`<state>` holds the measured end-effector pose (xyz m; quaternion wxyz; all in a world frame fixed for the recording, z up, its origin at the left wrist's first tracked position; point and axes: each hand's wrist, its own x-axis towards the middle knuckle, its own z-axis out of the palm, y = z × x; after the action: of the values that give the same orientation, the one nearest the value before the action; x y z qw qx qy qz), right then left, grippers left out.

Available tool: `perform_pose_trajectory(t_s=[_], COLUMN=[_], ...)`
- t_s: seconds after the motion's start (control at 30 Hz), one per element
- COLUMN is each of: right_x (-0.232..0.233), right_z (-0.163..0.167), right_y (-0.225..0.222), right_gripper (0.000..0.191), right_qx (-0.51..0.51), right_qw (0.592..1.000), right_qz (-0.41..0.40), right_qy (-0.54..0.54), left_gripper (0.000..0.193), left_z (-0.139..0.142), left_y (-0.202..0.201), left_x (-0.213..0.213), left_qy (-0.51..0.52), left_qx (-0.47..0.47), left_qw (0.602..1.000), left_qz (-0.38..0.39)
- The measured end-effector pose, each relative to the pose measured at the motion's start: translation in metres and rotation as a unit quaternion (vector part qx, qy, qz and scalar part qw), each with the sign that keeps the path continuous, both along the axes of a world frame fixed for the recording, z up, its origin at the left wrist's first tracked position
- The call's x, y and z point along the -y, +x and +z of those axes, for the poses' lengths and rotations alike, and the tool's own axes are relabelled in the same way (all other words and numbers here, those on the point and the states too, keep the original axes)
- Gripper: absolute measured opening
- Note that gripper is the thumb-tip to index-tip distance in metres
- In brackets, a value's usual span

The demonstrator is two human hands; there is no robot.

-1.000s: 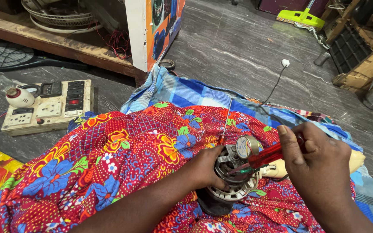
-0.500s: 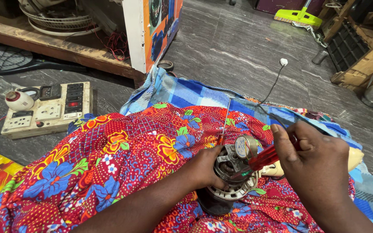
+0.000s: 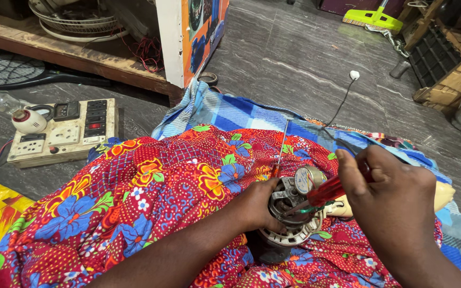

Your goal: The person uses a red screwdriver to adjust and tighten screws on the exposed internal components of a disassembled electrical appliance. They hold the device steady with one hand while manipulating the screwdriver with the other, working on wires and a circular metal part.

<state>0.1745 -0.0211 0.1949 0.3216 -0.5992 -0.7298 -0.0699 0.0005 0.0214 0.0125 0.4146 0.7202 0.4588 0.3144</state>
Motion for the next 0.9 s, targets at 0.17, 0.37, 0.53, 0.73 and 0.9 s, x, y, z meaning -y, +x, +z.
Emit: perform_pose_trajectory(t_s=[0.17, 0.37, 0.53, 0.73, 0.9], right_x=[0.016, 0.011, -0.011, -0.005, 0.002], right_z=[0.003, 0.001, -0.005, -0.028, -0.037], right_y=[-0.019, -0.034, -0.039, -0.056, -0.057], right_gripper=[0.044, 0.039, 0.024, 0.023, 0.057], right_qx=[0.082, 0.034, -0.404, -0.418, -0.537], right_qw=[0.995, 0.988, 0.844, 0.894, 0.808], right_qz=[-0.02, 0.15, 0.241, 0.137, 0.223], right_qy=[-0.053, 0.029, -0.256, -0.085, -0.096], left_gripper=[0.095, 0.097, 0.096, 0.099, 0.084], left_z=[0.002, 0.002, 0.001, 0.004, 0.007], left_y=[0.0, 0.001, 0.0, 0.001, -0.003], left_x=[0.001, -0.002, 0.0, 0.002, 0.009], left_qy=[-0.003, 0.028, 0.007, 0.028, -0.027], left_qx=[0.001, -0.026, -0.024, -0.033, -0.015], left_qw=[1.0, 0.999, 1.0, 0.999, 0.999], left_qz=[-0.012, -0.005, -0.015, -0.004, -0.019])
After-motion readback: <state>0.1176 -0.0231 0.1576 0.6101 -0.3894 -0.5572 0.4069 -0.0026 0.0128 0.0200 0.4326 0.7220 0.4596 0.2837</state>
